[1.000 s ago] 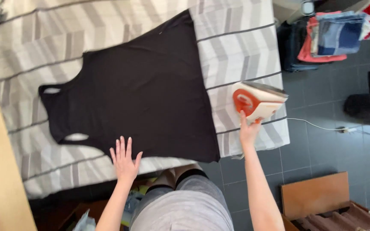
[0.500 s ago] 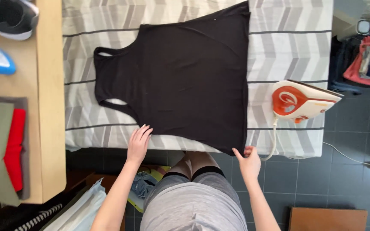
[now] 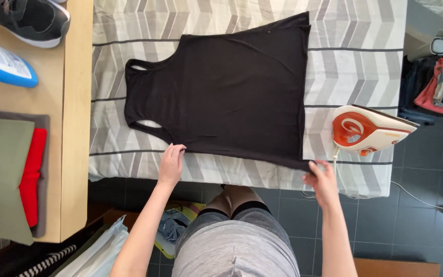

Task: A person takes a black tank top from a bag, spreads it out on a bed, sprays it with a solution, irons it, folds it, and performs a final press with the iron.

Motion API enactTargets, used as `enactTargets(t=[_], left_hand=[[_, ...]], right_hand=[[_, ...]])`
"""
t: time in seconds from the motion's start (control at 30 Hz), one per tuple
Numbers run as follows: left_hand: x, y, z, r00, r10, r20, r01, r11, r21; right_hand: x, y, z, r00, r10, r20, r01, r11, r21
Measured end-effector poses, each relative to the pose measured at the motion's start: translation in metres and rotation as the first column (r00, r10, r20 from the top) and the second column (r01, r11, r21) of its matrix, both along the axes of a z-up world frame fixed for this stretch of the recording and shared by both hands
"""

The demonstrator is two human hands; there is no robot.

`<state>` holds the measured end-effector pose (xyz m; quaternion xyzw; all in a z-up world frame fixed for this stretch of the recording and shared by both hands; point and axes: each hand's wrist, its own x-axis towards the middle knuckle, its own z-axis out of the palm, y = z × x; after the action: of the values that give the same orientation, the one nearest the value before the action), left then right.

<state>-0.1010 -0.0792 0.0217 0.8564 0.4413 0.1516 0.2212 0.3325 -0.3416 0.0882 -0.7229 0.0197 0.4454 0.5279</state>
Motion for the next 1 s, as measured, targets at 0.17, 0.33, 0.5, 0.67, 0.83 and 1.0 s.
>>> enactTargets(t=[0.17,0.33,0.5,0.67,0.83,1.0], left_hand=[[0.033,0.039,0.029,0.98,0.081,0.184,-0.067,0.994,-0.082],[0.059,0.078,0.033,0.973,0.131,0.19,-0.102,0.983,-0.153],[0.077,0.104,0.025,0.965,0.207,0.163,-0.17,0.961,-0.217],[0.083,0.119,0.009,0.958,0.241,0.156,-0.203,0.953,-0.224],[0.081,0.104,-0.006,0.947,0.303,0.104,-0.273,0.933,-0.234],[0.074,0.101,0.006,0.94,0.333,0.069,-0.296,0.901,-0.316]], right_hand=[[0.02,0.069,0.031,0.996,-0.069,0.049,0.063,0.991,0.117],[0.052,0.12,0.006,0.995,-0.095,0.033,0.091,0.99,0.107],[0.07,0.164,0.014,0.998,-0.059,0.031,0.055,0.994,0.099],[0.085,0.188,-0.008,0.998,0.044,0.039,-0.047,0.997,0.068],[0.077,0.195,-0.03,0.99,0.108,0.088,-0.121,0.979,0.162],[0.069,0.194,-0.047,0.958,0.15,0.243,-0.2,0.96,0.195]])
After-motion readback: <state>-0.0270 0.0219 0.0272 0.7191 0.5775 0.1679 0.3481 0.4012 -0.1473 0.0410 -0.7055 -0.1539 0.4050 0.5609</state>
